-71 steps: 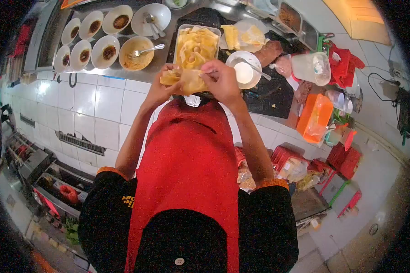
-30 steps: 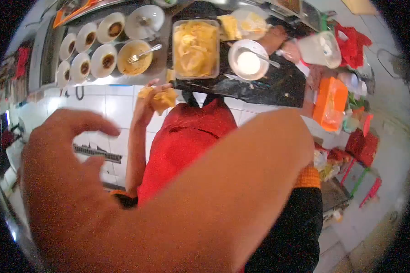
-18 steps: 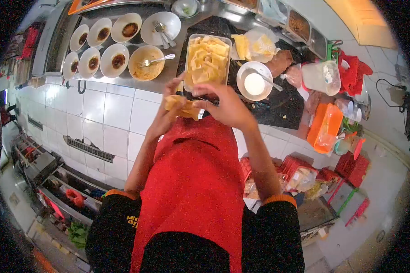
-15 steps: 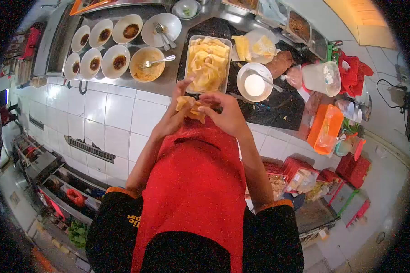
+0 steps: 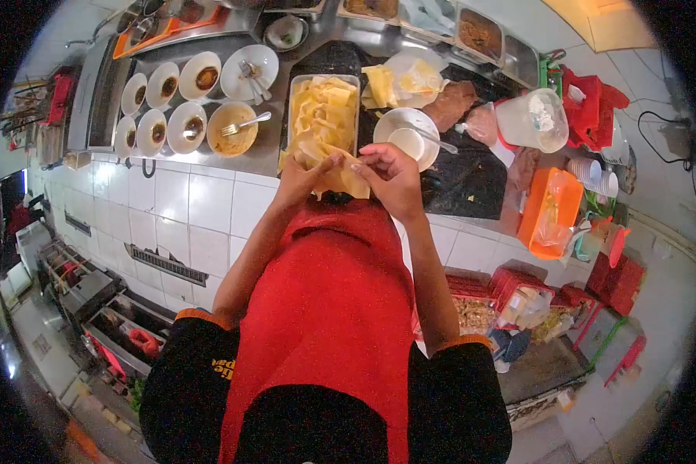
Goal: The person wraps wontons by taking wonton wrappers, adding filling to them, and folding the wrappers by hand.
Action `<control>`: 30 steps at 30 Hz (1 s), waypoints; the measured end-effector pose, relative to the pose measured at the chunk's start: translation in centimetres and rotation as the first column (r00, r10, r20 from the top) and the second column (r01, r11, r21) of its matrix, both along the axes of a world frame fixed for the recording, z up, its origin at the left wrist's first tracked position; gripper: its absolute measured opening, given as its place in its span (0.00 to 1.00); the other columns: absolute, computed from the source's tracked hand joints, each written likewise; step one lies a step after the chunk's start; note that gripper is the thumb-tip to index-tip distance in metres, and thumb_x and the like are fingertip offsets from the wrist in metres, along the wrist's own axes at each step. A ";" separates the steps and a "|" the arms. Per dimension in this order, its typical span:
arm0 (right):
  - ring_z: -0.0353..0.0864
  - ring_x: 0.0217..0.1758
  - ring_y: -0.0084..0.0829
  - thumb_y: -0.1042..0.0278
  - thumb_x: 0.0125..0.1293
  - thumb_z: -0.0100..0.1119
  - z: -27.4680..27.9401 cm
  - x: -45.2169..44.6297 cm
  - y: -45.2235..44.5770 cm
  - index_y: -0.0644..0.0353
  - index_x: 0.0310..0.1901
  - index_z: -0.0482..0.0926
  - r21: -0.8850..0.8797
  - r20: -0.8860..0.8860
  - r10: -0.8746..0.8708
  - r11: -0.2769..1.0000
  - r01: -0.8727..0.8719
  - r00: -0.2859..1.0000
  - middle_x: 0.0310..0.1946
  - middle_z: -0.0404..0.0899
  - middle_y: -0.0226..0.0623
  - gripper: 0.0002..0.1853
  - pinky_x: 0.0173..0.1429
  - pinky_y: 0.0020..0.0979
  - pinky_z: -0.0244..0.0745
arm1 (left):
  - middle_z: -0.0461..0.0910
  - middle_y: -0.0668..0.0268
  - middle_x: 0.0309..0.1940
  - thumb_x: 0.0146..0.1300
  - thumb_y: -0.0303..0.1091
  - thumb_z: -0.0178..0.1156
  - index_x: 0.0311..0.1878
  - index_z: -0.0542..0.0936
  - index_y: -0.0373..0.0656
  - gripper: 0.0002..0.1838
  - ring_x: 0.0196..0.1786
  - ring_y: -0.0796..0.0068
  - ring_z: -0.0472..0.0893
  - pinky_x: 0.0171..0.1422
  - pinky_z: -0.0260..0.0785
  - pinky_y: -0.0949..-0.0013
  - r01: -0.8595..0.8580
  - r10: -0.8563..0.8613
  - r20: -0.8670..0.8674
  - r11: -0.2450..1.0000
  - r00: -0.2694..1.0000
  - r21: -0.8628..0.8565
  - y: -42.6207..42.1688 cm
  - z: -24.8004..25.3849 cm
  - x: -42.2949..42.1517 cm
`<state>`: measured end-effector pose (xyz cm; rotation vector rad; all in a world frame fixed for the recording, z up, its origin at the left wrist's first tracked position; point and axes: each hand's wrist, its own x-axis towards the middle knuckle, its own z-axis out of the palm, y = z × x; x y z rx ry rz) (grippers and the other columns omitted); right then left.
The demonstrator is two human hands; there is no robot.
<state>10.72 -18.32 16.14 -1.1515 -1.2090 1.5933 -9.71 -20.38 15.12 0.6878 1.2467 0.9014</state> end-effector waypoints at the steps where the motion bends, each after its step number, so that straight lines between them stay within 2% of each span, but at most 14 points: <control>1: 0.84 0.40 0.18 0.80 0.68 0.69 -0.7 1.3 0.4 0.63 0.51 0.81 0.002 0.000 -0.005 1.000 0.005 1.000 0.38 0.85 0.28 0.12 0.45 0.20 0.79 | 0.87 0.61 0.50 0.66 0.35 0.73 0.58 0.79 0.34 0.23 0.46 0.73 0.87 0.49 0.82 0.69 -0.070 0.070 0.040 0.998 0.997 -0.002 0.1 -0.5 0.7; 3: 0.84 0.48 0.26 0.71 0.67 0.71 -2.5 4.9 1.5 0.60 0.53 0.83 -0.026 0.362 0.058 0.998 -0.052 0.930 0.49 0.84 0.35 0.15 0.50 0.28 0.78 | 0.87 0.62 0.49 0.67 0.35 0.73 0.58 0.79 0.34 0.22 0.46 0.73 0.87 0.49 0.82 0.68 -0.131 0.130 0.082 0.991 0.988 -0.002 0.4 -1.3 1.8; 4: 0.84 0.48 0.26 0.71 0.67 0.71 -3.7 6.1 1.8 0.60 0.53 0.83 -0.021 0.363 0.048 0.999 -0.044 0.931 0.49 0.84 0.35 0.15 0.50 0.28 0.78 | 0.87 0.62 0.49 0.66 0.34 0.73 0.58 0.79 0.34 0.22 0.46 0.73 0.87 0.48 0.82 0.68 -0.190 0.190 0.065 0.982 0.980 0.002 0.6 -1.5 2.1; 6: 0.76 0.63 0.39 0.59 0.64 0.72 -6.5 8.0 1.8 0.56 0.56 0.85 0.314 0.920 -0.197 0.887 -0.338 0.338 0.65 0.75 0.45 0.20 0.62 0.40 0.70 | 0.87 0.62 0.48 0.66 0.34 0.73 0.58 0.79 0.35 0.22 0.46 0.73 0.88 0.47 0.82 0.68 -0.242 0.242 0.046 0.970 0.969 0.004 0.8 -1.7 2.8; 7: 0.60 0.77 0.49 0.53 0.63 0.72 -8.4 8.2 1.4 0.54 0.56 0.85 0.283 0.912 -0.156 0.909 -0.307 0.381 0.76 0.61 0.50 0.22 0.73 0.50 0.57 | 0.87 0.62 0.48 0.66 0.34 0.74 0.58 0.79 0.35 0.22 0.46 0.72 0.88 0.47 0.83 0.68 -0.275 0.274 0.043 0.961 0.961 0.024 0.9 -1.5 3.1; 10: 0.56 0.80 0.50 0.53 0.63 0.72 -11.3 8.9 0.7 0.54 0.57 0.85 0.285 0.950 -0.191 0.850 -0.443 0.245 0.77 0.60 0.51 0.23 0.74 0.50 0.55 | 0.87 0.63 0.47 0.66 0.34 0.74 0.57 0.79 0.36 0.21 0.45 0.72 0.88 0.45 0.83 0.68 -0.299 0.298 0.029 0.954 0.954 0.033 0.9 -0.9 3.7; 14: 0.56 0.81 0.53 0.53 0.64 0.71 -9.0 8.6 1.4 0.54 0.57 0.85 0.353 0.899 -0.210 0.866 -0.353 0.384 0.78 0.59 0.53 0.22 0.75 0.51 0.54 | 0.85 0.59 0.51 0.63 0.35 0.76 0.62 0.75 0.35 0.29 0.48 0.68 0.88 0.45 0.85 0.67 -0.193 0.194 -0.046 0.981 0.980 0.018 0.8 -1.0 3.3; 17: 0.60 0.80 0.55 0.55 0.66 0.70 -4.6 7.6 1.4 0.48 0.57 0.86 0.536 0.648 -0.269 0.826 -0.175 0.712 0.77 0.60 0.53 0.20 0.78 0.54 0.51 | 0.85 0.59 0.50 0.63 0.35 0.76 0.62 0.75 0.33 0.29 0.46 0.68 0.88 0.45 0.85 0.67 -0.074 0.068 -0.141 0.997 0.988 -0.035 1.1 -1.6 3.3; 18: 0.60 0.80 0.55 0.55 0.66 0.70 -2.4 6.7 1.4 0.48 0.57 0.86 0.537 0.646 -0.267 0.825 -0.177 0.715 0.77 0.60 0.53 0.20 0.78 0.54 0.51 | 0.85 0.59 0.50 0.63 0.35 0.76 0.62 0.75 0.33 0.29 0.46 0.68 0.88 0.45 0.85 0.67 -0.077 0.072 -0.144 0.996 0.987 -0.034 1.0 -1.5 3.6; 20: 0.59 0.80 0.55 0.57 0.66 0.70 1.1 4.9 1.2 0.47 0.60 0.85 0.581 0.536 -0.110 0.767 -0.271 0.837 0.78 0.60 0.52 0.20 0.81 0.54 0.47 | 0.86 0.57 0.40 0.61 0.41 0.78 0.49 0.79 0.28 0.26 0.36 0.74 0.87 0.36 0.82 0.70 -0.079 0.077 -0.227 0.997 0.971 0.004 0.8 -0.9 4.3; 23: 0.58 0.80 0.54 0.59 0.65 0.71 1.1 3.8 1.7 0.47 0.62 0.84 0.584 0.586 -0.063 0.724 -0.367 0.808 0.79 0.58 0.51 0.22 0.82 0.52 0.49 | 0.85 0.56 0.44 0.60 0.43 0.79 0.52 0.75 0.28 0.31 0.39 0.74 0.87 0.35 0.81 0.70 -0.075 0.095 -0.124 0.985 0.988 0.155 0.5 -3.6 4.5; 25: 0.58 0.80 0.54 0.59 0.66 0.71 0.7 3.4 1.8 0.48 0.62 0.84 0.575 0.612 -0.045 0.711 -0.406 0.790 0.79 0.58 0.50 0.23 0.81 0.51 0.50 | 0.85 0.56 0.45 0.61 0.41 0.78 0.55 0.76 0.29 0.30 0.41 0.72 0.87 0.40 0.83 0.68 -0.055 0.071 -0.165 0.993 0.984 0.101 0.5 -2.4 4.1; 28: 0.67 0.76 0.50 0.61 0.66 0.72 0.3 3.3 2.2 0.52 0.61 0.84 0.525 0.511 0.005 0.790 -0.317 0.860 0.71 0.72 0.52 0.22 0.80 0.47 0.55 | 0.85 0.55 0.45 0.61 0.43 0.78 0.55 0.74 0.29 0.32 0.42 0.72 0.87 0.41 0.83 0.68 -0.057 0.065 -0.184 0.997 0.981 0.052 0.5 -1.9 3.1; 30: 0.80 0.64 0.41 0.67 0.66 0.73 0.3 3.0 1.8 0.57 0.60 0.85 0.248 0.400 0.149 0.932 -0.263 0.904 0.56 0.85 0.47 0.21 0.72 0.41 0.68 | 0.84 0.54 0.44 0.60 0.48 0.79 0.53 0.71 0.27 0.36 0.40 0.73 0.86 0.37 0.82 0.69 -0.070 0.080 -0.156 0.995 0.984 0.066 0.8 -2.0 2.6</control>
